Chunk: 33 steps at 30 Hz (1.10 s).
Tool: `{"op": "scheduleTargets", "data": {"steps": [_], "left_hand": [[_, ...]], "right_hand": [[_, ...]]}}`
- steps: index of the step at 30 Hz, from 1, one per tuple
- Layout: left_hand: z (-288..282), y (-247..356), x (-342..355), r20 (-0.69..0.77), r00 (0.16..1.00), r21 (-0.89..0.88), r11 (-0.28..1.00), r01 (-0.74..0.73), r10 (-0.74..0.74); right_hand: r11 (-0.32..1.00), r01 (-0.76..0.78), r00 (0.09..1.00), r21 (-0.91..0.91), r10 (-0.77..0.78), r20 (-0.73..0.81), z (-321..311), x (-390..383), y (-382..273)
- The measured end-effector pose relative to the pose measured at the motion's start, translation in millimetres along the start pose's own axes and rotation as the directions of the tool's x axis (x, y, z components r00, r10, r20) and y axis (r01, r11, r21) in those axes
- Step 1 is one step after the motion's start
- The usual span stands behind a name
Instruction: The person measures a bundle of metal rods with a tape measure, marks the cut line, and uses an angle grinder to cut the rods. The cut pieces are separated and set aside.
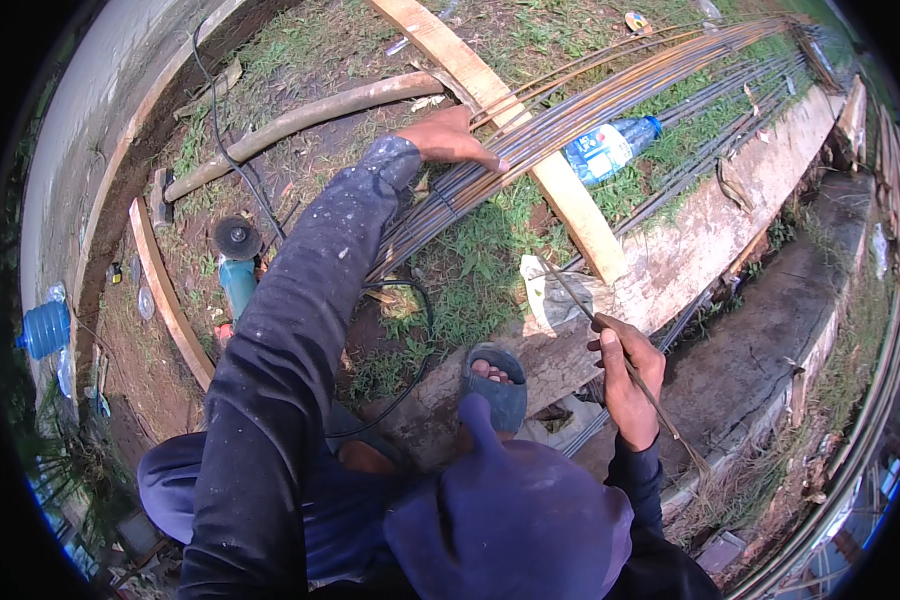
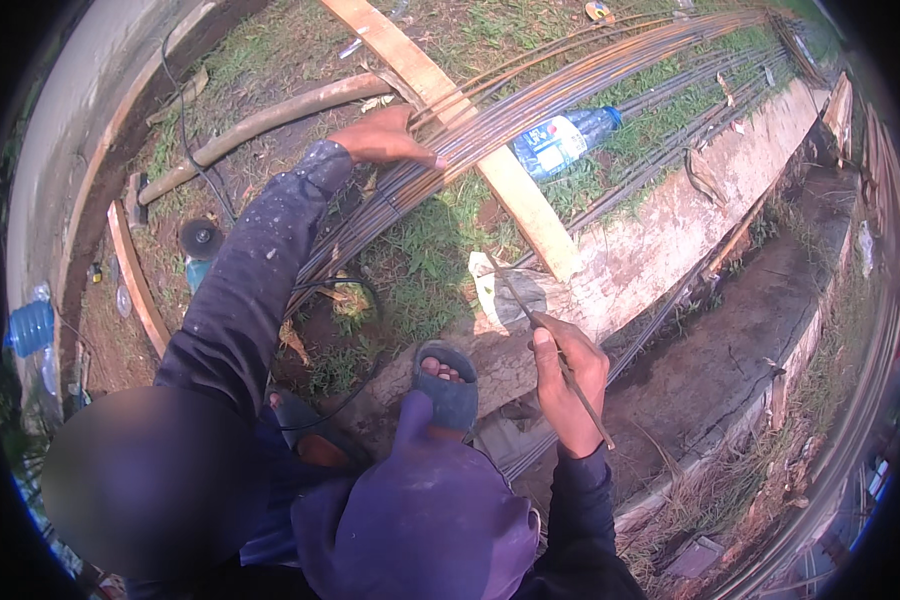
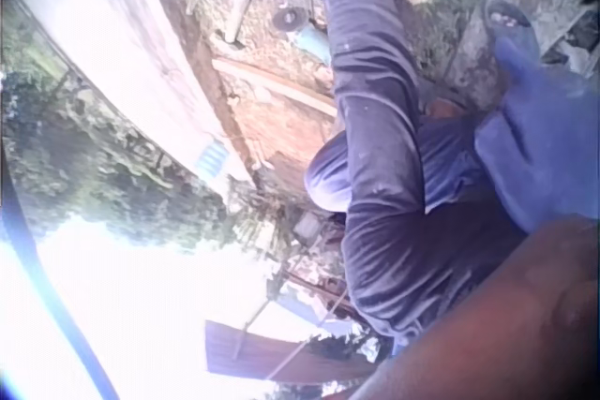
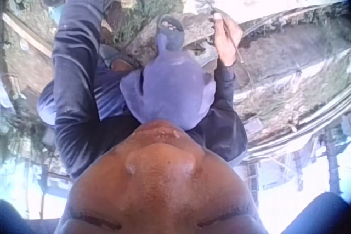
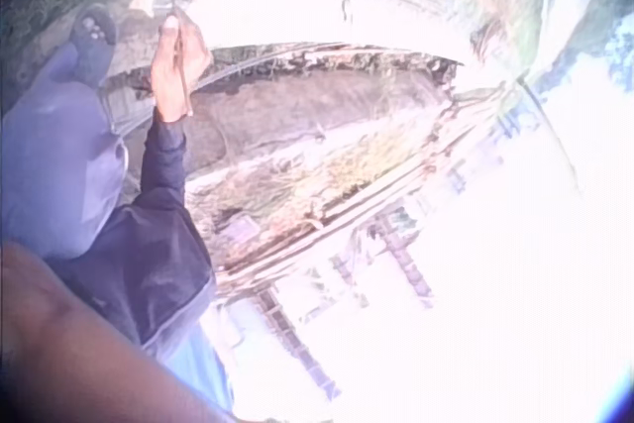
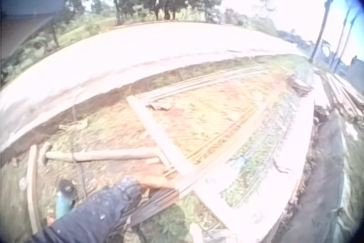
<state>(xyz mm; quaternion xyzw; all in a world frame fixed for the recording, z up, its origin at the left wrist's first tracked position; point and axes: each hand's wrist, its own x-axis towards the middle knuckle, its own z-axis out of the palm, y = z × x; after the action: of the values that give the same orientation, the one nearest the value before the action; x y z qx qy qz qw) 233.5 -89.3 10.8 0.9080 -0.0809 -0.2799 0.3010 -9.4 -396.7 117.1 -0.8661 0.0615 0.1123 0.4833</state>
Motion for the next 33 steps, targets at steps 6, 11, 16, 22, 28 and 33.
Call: {"op": "scheduleTargets", "data": {"steps": [6,11,16,22,28,33], "left_hand": [[-1.4,20.2,-2.9,0.104,0.995,0.09,0.996,-0.003,-0.006],[-0.8,15.8,0.5,0.052,0.996,0.111,0.991,-0.071,0.066],[1.1,19.8,6.0,0.089,0.992,0.125,0.987,-0.096,0.086],[3.2,22.0,13.9,0.131,0.991,0.153,0.986,-0.061,0.041],[-4.2,27.2,13.3,0.199,0.98,0.199,0.979,-0.036,-0.005],[-27.2,43.8,6.9,0.14,0.989,0.253,0.967,0.005,-0.041]], "right_hand": [[1.0,-0.005,1.0,-0.014,0.005,0.021,6.3,11.3,5.2],[0.998,0.001,1.0,0.062,-0.001,0.014,9.3,12.9,9.3],[0.999,0.003,1.0,0.037,-0.004,0.023,10.6,10.1,11.5],[0.991,-0.048,0.999,0.123,0.048,0.008,12.2,4.4,15.2],[0.855,0.058,0.989,0.515,0.021,-0.146,7.3,-2.4,18.4],[0.782,0.03,0.992,0.623,0.052,-0.113,27.0,11.0,23.5]]}}
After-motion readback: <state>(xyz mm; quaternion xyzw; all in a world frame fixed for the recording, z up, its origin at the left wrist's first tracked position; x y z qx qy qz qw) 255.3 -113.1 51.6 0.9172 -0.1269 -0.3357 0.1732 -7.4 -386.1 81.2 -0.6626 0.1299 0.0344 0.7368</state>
